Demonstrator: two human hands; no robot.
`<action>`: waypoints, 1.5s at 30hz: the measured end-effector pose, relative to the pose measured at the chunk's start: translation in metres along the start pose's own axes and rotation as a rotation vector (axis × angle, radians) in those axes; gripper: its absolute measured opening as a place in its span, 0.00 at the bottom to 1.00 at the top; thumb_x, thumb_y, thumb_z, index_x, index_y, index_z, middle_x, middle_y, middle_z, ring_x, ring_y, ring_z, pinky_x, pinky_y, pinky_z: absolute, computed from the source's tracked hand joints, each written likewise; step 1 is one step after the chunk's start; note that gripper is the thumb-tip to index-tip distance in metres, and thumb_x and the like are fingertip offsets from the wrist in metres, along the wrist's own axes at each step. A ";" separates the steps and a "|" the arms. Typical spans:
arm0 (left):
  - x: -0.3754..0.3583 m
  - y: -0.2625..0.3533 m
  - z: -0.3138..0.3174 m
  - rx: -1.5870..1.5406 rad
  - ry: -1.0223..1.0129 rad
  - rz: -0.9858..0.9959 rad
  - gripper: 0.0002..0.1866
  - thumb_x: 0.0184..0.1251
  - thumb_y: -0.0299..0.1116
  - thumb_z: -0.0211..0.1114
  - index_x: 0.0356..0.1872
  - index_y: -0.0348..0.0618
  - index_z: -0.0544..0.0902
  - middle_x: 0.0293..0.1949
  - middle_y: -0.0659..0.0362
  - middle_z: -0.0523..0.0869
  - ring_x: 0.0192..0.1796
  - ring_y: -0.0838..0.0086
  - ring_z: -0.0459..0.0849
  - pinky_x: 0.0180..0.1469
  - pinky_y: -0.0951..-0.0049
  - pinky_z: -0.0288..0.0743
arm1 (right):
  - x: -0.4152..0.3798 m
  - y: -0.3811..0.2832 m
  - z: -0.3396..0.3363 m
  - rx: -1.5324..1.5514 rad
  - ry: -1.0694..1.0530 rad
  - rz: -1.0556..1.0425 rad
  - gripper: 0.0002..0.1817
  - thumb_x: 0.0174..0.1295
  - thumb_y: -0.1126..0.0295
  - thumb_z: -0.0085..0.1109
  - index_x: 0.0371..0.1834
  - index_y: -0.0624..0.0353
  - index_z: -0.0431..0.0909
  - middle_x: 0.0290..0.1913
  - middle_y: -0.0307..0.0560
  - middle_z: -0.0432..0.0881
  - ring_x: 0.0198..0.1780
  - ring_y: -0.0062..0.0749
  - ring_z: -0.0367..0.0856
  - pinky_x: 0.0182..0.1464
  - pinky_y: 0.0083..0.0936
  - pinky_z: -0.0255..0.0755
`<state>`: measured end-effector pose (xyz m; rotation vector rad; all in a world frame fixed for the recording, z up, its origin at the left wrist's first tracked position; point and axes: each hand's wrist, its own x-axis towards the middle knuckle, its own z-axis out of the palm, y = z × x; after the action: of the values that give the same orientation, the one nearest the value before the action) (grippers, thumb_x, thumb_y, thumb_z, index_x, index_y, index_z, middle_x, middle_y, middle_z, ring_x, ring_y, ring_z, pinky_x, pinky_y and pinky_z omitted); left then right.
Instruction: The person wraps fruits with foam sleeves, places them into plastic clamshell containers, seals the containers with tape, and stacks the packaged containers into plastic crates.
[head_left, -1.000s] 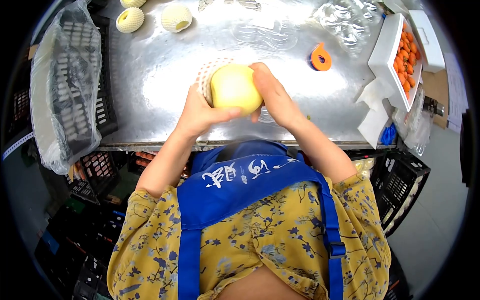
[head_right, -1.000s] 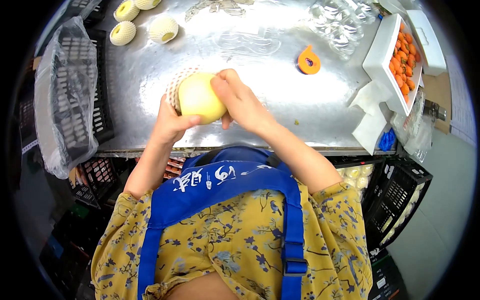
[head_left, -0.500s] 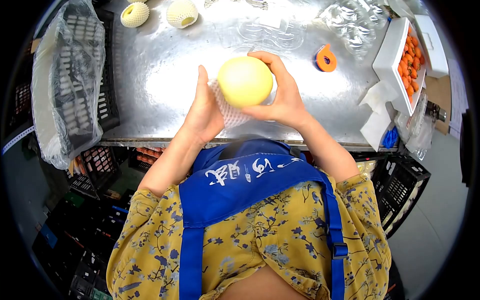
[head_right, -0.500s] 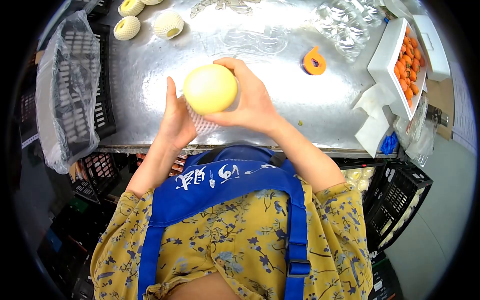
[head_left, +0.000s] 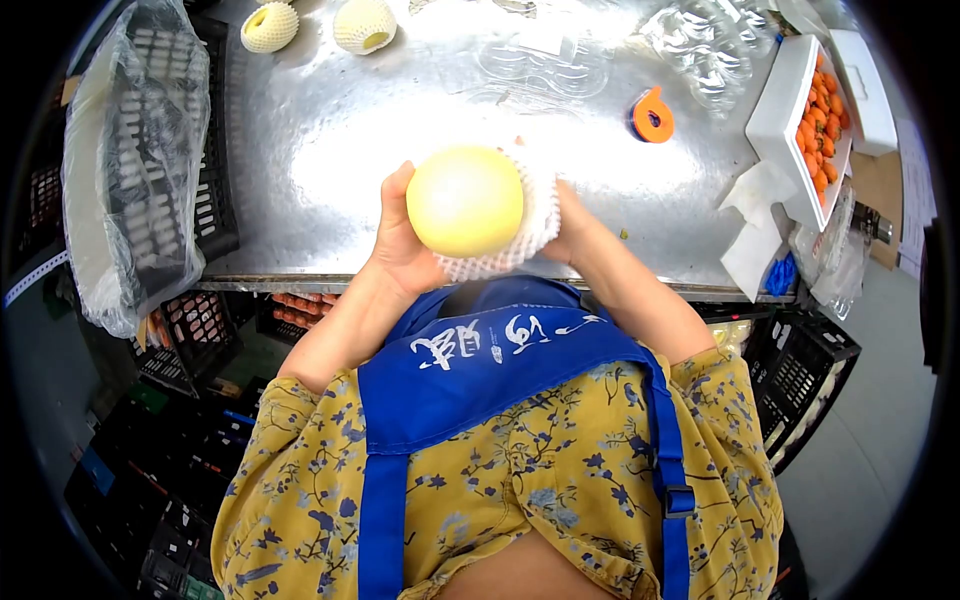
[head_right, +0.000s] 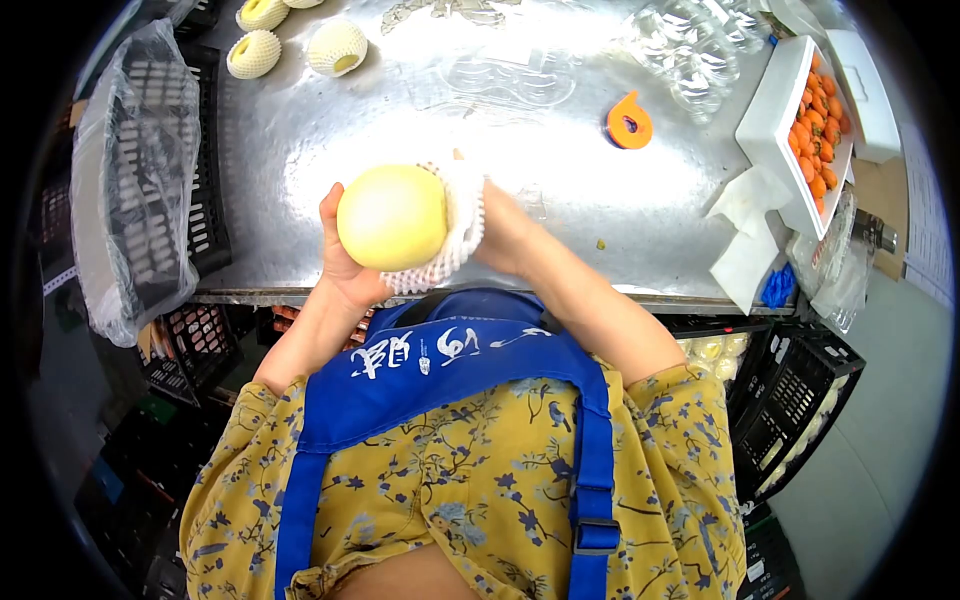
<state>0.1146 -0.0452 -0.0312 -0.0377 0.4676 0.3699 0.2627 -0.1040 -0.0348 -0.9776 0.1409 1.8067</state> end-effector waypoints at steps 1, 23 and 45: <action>0.000 0.000 -0.003 0.034 0.022 -0.019 0.40 0.51 0.60 0.64 0.60 0.42 0.70 0.56 0.50 0.76 0.58 0.60 0.76 0.60 0.56 0.73 | -0.004 0.007 0.004 -0.136 0.035 -0.042 0.22 0.70 0.56 0.41 0.55 0.60 0.72 0.56 0.47 0.75 0.54 0.28 0.75 0.58 0.28 0.69; -0.006 -0.007 -0.041 1.122 0.318 0.600 0.25 0.52 0.22 0.68 0.50 0.43 0.67 0.44 0.56 0.78 0.46 0.73 0.79 0.46 0.74 0.78 | -0.045 0.009 0.005 -1.252 -0.108 -0.674 0.09 0.47 0.80 0.59 0.32 0.61 0.73 0.32 0.47 0.75 0.32 0.37 0.77 0.34 0.28 0.70; 0.042 0.012 -0.071 1.898 0.584 0.526 0.28 0.53 0.31 0.66 0.57 0.36 0.71 0.33 0.52 0.77 0.31 0.66 0.78 0.36 0.67 0.74 | 0.067 -0.014 -0.049 -1.108 0.396 -0.815 0.40 0.38 0.59 0.74 0.55 0.63 0.67 0.49 0.53 0.73 0.52 0.41 0.74 0.52 0.32 0.71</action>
<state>0.1139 -0.0286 -0.1130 1.8913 1.2571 0.2947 0.2919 -0.0738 -0.1082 -1.7966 -0.9785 0.8172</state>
